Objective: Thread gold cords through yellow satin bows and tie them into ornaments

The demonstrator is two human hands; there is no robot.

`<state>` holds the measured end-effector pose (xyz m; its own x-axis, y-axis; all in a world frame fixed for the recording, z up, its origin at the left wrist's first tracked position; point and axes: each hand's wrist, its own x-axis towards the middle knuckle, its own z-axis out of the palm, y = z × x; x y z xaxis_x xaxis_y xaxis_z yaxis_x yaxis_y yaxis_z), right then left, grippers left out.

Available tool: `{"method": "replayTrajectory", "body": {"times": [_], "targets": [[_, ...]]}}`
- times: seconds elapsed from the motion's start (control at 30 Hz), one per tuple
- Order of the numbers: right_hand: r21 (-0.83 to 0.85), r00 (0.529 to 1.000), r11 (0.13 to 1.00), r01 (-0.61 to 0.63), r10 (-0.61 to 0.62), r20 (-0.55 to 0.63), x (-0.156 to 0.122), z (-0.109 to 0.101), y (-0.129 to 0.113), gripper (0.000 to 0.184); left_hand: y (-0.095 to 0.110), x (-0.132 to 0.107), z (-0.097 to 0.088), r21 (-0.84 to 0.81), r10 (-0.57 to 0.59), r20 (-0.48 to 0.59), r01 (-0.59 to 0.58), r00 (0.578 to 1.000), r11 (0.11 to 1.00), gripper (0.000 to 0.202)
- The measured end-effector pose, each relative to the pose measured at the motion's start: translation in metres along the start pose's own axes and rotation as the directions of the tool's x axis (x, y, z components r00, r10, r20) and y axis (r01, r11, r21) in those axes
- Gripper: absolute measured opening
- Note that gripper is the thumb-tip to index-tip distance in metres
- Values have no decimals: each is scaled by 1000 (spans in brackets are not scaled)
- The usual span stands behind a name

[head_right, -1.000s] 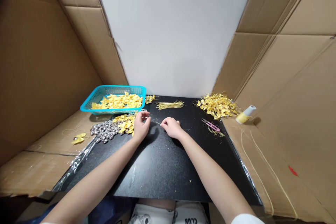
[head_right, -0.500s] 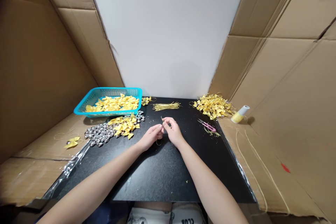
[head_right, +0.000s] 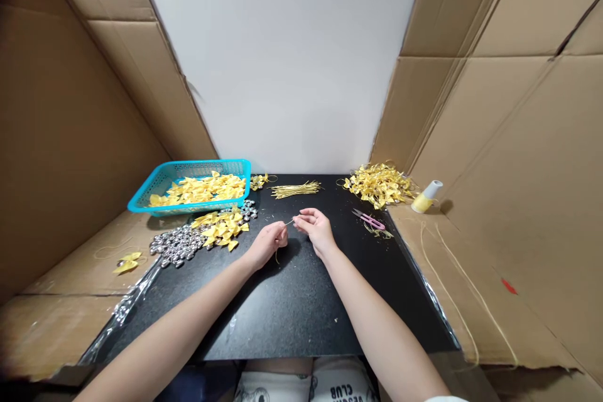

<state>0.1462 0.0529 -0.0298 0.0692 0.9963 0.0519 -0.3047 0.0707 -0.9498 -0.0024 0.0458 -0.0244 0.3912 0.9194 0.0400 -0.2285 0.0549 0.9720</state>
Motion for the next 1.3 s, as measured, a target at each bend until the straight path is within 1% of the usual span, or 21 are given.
{"method": "replayTrajectory", "body": {"times": [0.13,0.23,0.3,0.37,0.43,0.5,0.53,0.67,0.77,0.97,1.1,1.17,1.23,1.3], "targets": [[-82,997,994,70,-71,-17,3,-7,-3,38,3,-1,1,37,2,-5,-2,1000,999,38],[-203,985,965,164,-170,-11,2,-11,-9,30,5,-1,-1,75,9,-19,-8,1000,997,37],[-289,973,929,231,-225,54,-1,-11,-13,30,7,-2,-2,102,13,-28,-10,1000,995,36],[-351,957,893,282,-237,165,-5,-6,-14,29,8,-2,-4,123,16,-37,-11,999,992,34],[-385,939,866,319,-234,251,-9,0,-12,20,9,-2,-6,135,21,-48,-15,999,991,33],[-407,926,843,351,-246,287,-11,5,-8,12,9,-2,-7,138,23,-57,-15,998,990,32],[-417,921,832,366,-258,293,-11,6,-6,11,9,-2,-7,136,20,-57,-12,998,991,32],[-452,910,796,404,-297,291,-11,4,-6,10,6,-1,-8,109,2,-58,5,998,994,30],[-461,907,783,416,-322,271,-9,1,-8,9,4,1,-9,60,-17,-75,21,997,998,29],[-488,911,770,411,-367,189,-8,-2,-6,14,4,3,-11,-59,-57,-116,50,992,997,26],[-519,909,753,405,-395,135,-6,-3,-2,17,6,2,-8,-108,-57,-164,39,985,993,22],[-545,903,732,410,-411,127,-6,-3,-2,17,8,1,-6,-121,-58,-190,36,980,992,21],[-577,892,696,428,-429,143,-8,-1,-3,16,9,1,-5,-124,-64,-209,38,976,992,26],[-612,876,645,457,-444,187,-11,2,-5,15,9,0,-5,-114,-69,-221,44,973,992,36]]}}
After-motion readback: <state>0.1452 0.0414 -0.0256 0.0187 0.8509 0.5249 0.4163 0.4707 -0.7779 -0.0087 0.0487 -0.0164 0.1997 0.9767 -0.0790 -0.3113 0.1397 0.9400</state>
